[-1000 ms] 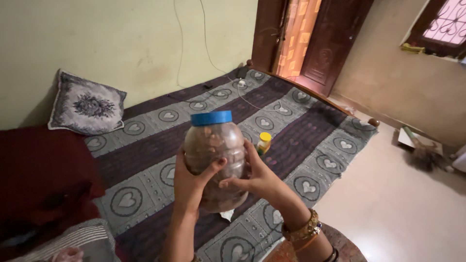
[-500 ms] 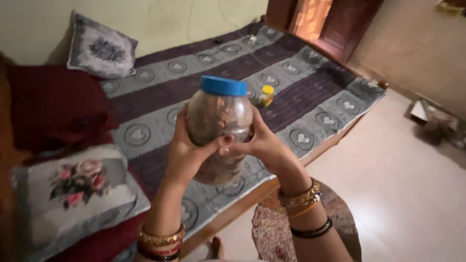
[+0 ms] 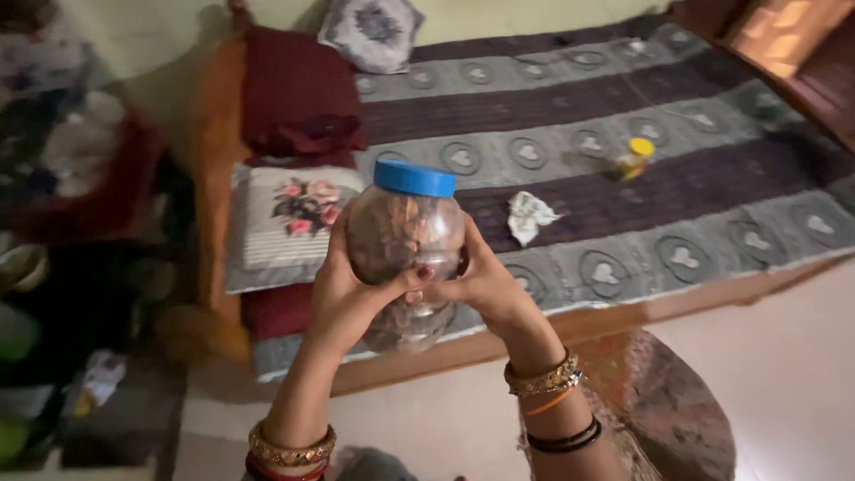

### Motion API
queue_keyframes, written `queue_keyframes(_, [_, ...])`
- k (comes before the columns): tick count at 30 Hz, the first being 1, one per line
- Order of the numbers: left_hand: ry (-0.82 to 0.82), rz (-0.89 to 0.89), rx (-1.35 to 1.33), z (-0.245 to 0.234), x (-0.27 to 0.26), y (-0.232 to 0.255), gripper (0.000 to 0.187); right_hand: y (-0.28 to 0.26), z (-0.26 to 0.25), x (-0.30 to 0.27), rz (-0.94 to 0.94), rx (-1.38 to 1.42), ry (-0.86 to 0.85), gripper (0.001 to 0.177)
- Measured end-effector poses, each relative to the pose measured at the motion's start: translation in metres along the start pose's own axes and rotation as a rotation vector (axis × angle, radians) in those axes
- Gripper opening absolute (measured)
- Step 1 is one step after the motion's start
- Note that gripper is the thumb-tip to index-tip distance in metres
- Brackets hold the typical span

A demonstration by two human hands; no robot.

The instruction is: The person wipes various jars with a cloth and places them onto a storage shelf.

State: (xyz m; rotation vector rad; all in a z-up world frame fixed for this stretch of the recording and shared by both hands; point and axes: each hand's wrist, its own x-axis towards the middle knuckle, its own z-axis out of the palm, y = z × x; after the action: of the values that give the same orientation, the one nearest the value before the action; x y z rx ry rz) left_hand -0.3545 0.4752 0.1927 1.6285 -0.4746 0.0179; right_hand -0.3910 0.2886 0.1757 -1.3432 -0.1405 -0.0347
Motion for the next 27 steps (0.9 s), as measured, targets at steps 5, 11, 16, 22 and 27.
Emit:
queue_keyframes(5, [0.08,0.105,-0.097,-0.083,-0.019,-0.001,0.103,0.015,0.08,0.034,-0.036,-0.019,-0.114,0.107])
queue_keyframes(11, [0.278,-0.197,-0.126,-0.235,-0.047,-0.012,0.074,0.043,0.21,0.087,0.015,0.015,-0.327,0.111])
queue_keyframes(16, [0.474,-0.136,0.035,-0.358,-0.07,-0.006,0.078,0.072,0.336,0.129,0.17,0.076,-0.38,0.112])
queue_keyframes(22, [0.574,-0.086,0.011,-0.456,-0.076,0.006,0.075,0.096,0.438,0.163,0.12,0.181,-0.462,0.107])
queue_keyframes(27, [0.547,-0.023,0.035,-0.499,-0.066,0.015,0.082,0.108,0.471,0.201,0.035,0.157,-0.495,0.107])
